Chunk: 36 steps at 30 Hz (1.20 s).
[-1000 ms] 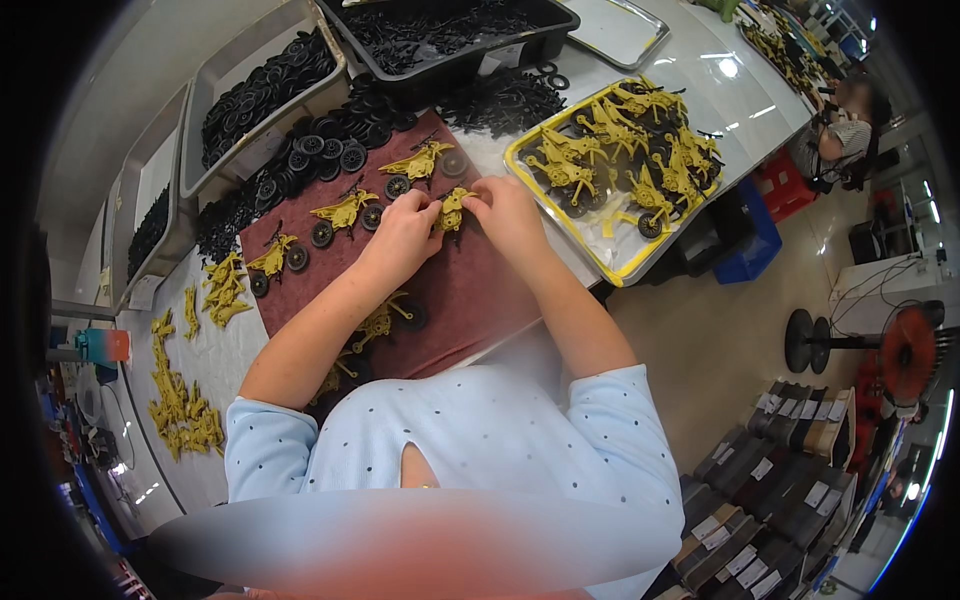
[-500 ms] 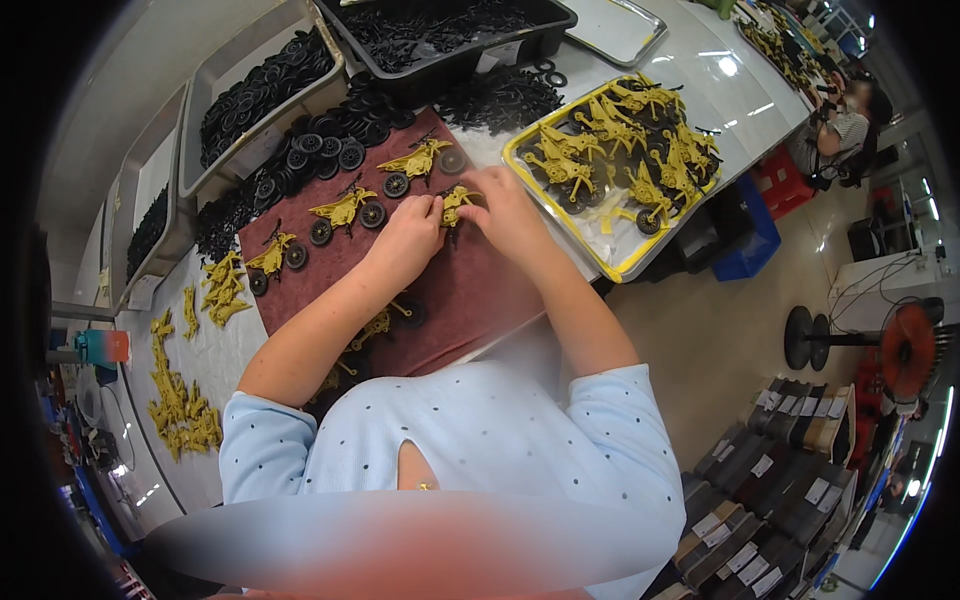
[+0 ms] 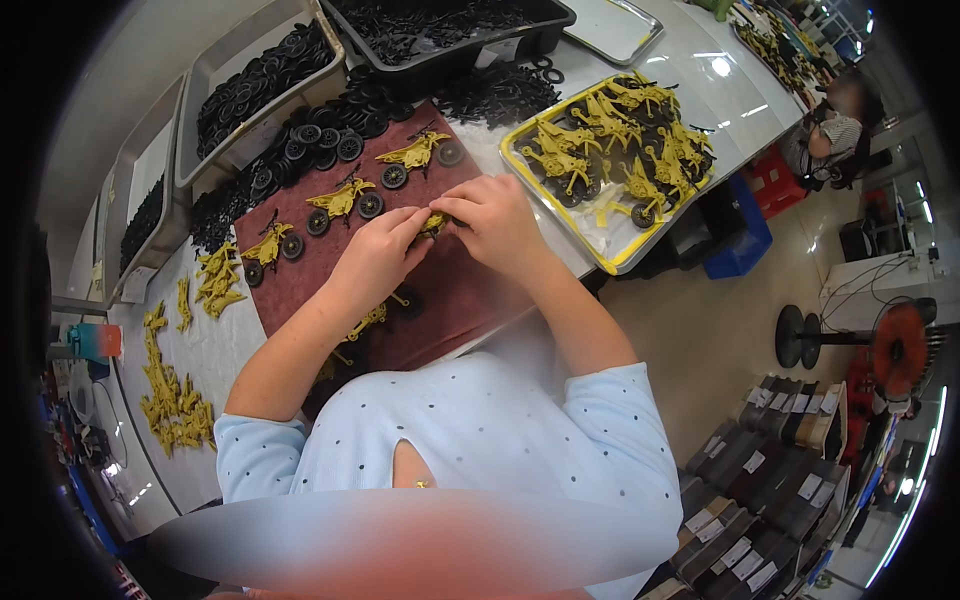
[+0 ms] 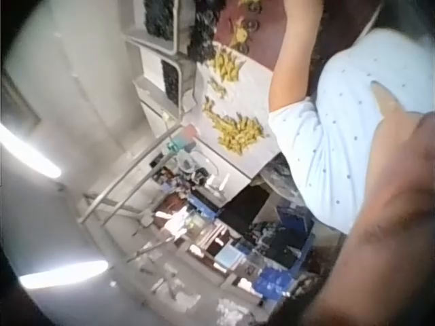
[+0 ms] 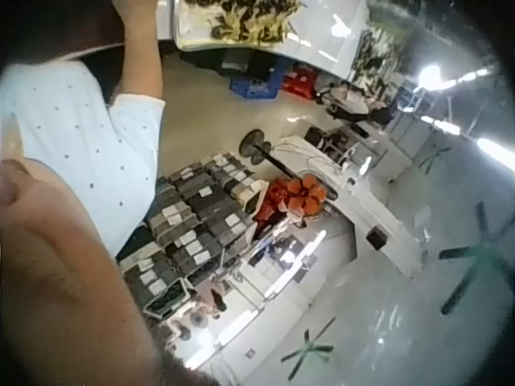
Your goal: The person assembles toy motorcycles by fitting plastic body pieces and wheels together by hand, then places the assembled toys onto a tray. Afterwards, the person snaps pairs of plastic motorcycle frame pieces together and lays them out on a cloth mat.
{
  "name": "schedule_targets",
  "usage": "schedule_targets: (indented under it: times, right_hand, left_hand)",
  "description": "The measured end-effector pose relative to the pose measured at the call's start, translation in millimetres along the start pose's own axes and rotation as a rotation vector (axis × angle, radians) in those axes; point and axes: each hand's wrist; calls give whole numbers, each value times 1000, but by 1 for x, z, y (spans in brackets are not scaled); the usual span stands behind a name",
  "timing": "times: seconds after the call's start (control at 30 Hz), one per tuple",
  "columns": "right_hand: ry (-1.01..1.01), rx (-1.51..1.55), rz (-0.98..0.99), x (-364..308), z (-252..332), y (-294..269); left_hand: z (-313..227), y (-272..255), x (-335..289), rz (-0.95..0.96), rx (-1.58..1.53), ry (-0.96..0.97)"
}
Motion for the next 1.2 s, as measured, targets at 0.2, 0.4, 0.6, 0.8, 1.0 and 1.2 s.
schedule_targets:
  times: [0.2,0.4,0.6,0.8,1.0,1.2]
  right_hand:
    - [-117,-29,-93,4,33,-2]
    - [-114,-58,-55,4,47,-4]
    - [-102,52,-14,4,50,-16]
    - [229,749,107,-19,50,-6]
    - [225,877,32,-31,64,5]
    - [224,884,-29,-33,80,12]
  left_hand:
    - [-9,-11,-21,-167,160,119]
    - [-15,-20,-29,-152,127,127]
    - [-13,-25,-37,-168,27,71]
    - [-30,-43,-42,-104,-261,-104]
    - [-39,-42,-51,-229,-215,-98]
    - [-46,-47,-58,-267,-238,-118]
Point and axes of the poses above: each hand's wrist, its own x-axis towards the middle knuckle, its own y-axis out of the palm, z = x × y, and after that the axes turned 8 degrees about x, right-handed
